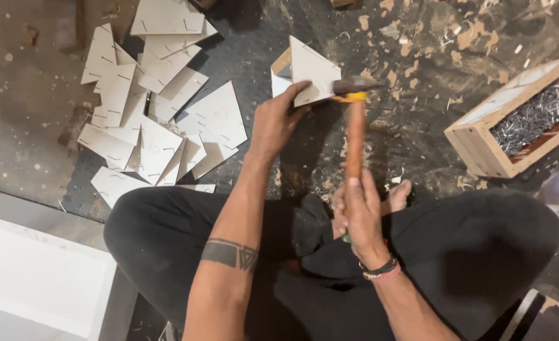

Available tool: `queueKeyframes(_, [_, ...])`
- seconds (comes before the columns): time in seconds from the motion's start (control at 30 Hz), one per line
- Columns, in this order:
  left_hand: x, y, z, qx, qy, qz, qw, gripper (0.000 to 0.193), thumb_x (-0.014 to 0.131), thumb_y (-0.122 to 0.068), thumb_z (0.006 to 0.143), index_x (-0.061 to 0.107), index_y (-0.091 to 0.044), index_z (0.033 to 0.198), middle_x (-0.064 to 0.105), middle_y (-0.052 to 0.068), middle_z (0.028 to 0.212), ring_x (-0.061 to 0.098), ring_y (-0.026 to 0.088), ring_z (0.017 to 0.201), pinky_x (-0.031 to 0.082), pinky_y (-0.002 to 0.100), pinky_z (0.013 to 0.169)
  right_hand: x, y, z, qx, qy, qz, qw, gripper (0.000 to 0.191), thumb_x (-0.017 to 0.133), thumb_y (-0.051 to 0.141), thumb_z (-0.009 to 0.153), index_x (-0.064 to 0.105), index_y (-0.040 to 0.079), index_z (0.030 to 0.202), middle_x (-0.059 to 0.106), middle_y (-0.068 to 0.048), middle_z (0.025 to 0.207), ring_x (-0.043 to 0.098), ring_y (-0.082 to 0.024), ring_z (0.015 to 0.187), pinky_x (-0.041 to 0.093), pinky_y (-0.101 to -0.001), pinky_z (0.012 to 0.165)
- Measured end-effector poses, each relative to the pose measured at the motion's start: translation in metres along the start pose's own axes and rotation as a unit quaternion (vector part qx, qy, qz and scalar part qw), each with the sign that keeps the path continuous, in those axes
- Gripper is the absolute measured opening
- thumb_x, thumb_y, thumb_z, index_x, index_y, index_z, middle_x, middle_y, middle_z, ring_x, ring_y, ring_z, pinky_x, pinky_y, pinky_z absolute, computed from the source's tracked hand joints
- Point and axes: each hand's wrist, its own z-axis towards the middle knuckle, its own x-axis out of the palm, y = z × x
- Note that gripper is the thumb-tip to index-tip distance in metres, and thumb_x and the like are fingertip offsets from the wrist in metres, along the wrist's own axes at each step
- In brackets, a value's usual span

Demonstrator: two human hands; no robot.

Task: The person sits on the workshop floor hammering nails into small triangular wooden panels to assemble them into angled wooden pieces. They pick up a panel, position it against a wooden block, take nails from a wooden nail box, and drive the nails in with a hammer, setting finished pieces aside and repeating with new panels.

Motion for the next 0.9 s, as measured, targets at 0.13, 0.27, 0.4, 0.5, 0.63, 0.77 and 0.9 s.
queueKeyframes(0.13, [0.014,0.015,0.004,-0.068,-0.015,-0.05,0.996,0.104,0.079,-0.01,0.087,0.008,-0.022,0.162,0.074,0.022,0.114,0.073,0.04,0.1,0.058,0.046,0.083,-0.001,0.019,-0.017,-0.154,-0.043,-0.012,0.987,0.039,0.042,0.035,0.114,0.047,-0.002,0.108,0.049,-0.007,0.069,0.04,-0.01,0.042,0.036,-0.0257,0.032])
queueKeyframes(0.27, [0.021,0.023,0.004,-0.046,-0.02,-0.029,0.998,0.111,0.084,-0.013,0.086,0.004,-0.021,0.163,0.075,0.023,0.116,0.073,0.042,0.106,0.058,0.048,0.089,0.011,0.014,-0.027,-0.348,-0.06,0.1,0.93,0.037,0.041,0.04,0.112,0.043,0.011,0.135,0.052,-0.003,0.079,0.046,-0.007,0.054,0.039,-0.0232,0.045])
queueKeyframes(0.4, [0.016,0.024,0.01,-0.091,0.014,-0.007,0.996,0.113,0.085,-0.019,0.085,0.004,-0.016,0.163,0.076,0.021,0.112,0.073,0.041,0.103,0.057,0.048,0.09,0.016,0.003,0.001,-0.144,0.004,-0.046,0.989,0.035,0.046,0.038,0.108,0.05,0.007,0.123,0.05,-0.003,0.07,0.042,-0.009,0.045,0.034,-0.0233,0.037])
queueKeyframes(0.5, [0.015,0.025,0.01,-0.07,0.007,-0.009,0.997,0.112,0.088,-0.018,0.08,0.011,-0.014,0.161,0.075,0.021,0.112,0.073,0.04,0.103,0.055,0.048,0.092,0.002,0.012,0.007,-0.032,0.022,-0.153,0.987,0.036,0.048,0.039,0.105,0.055,0.007,0.12,0.048,-0.003,0.065,0.039,-0.01,0.042,0.03,-0.0242,0.034])
queueKeyframes(0.63, [0.014,0.03,0.006,-0.039,-0.007,-0.038,0.998,0.107,0.086,-0.012,0.08,0.018,-0.011,0.161,0.076,0.018,0.114,0.074,0.037,0.105,0.057,0.045,0.088,-0.006,0.016,-0.015,-0.265,-0.021,-0.03,0.964,0.034,0.049,0.04,0.113,0.048,0.01,0.13,0.053,-0.003,0.078,0.045,-0.007,0.058,0.035,-0.0226,0.048])
queueKeyframes(0.77, [0.015,0.031,0.006,-0.036,-0.016,-0.041,0.998,0.107,0.086,-0.012,0.079,0.018,-0.011,0.161,0.077,0.018,0.112,0.073,0.037,0.105,0.057,0.045,0.086,0.01,-0.012,-0.005,-0.204,0.034,0.346,0.915,0.037,0.049,0.068,0.106,0.05,0.032,0.116,0.054,0.01,0.073,0.054,-0.007,0.059,0.042,-0.0255,0.05])
queueKeyframes(0.9, [0.014,0.03,0.006,-0.087,0.013,-0.018,0.996,0.109,0.088,-0.018,0.079,0.016,-0.013,0.161,0.076,0.019,0.111,0.073,0.039,0.103,0.057,0.045,0.087,-0.002,-0.033,0.014,0.043,-0.005,-0.129,0.991,0.024,0.046,0.034,0.105,0.05,0.01,0.107,0.046,-0.001,0.062,0.038,-0.01,0.039,0.03,-0.0262,0.033])
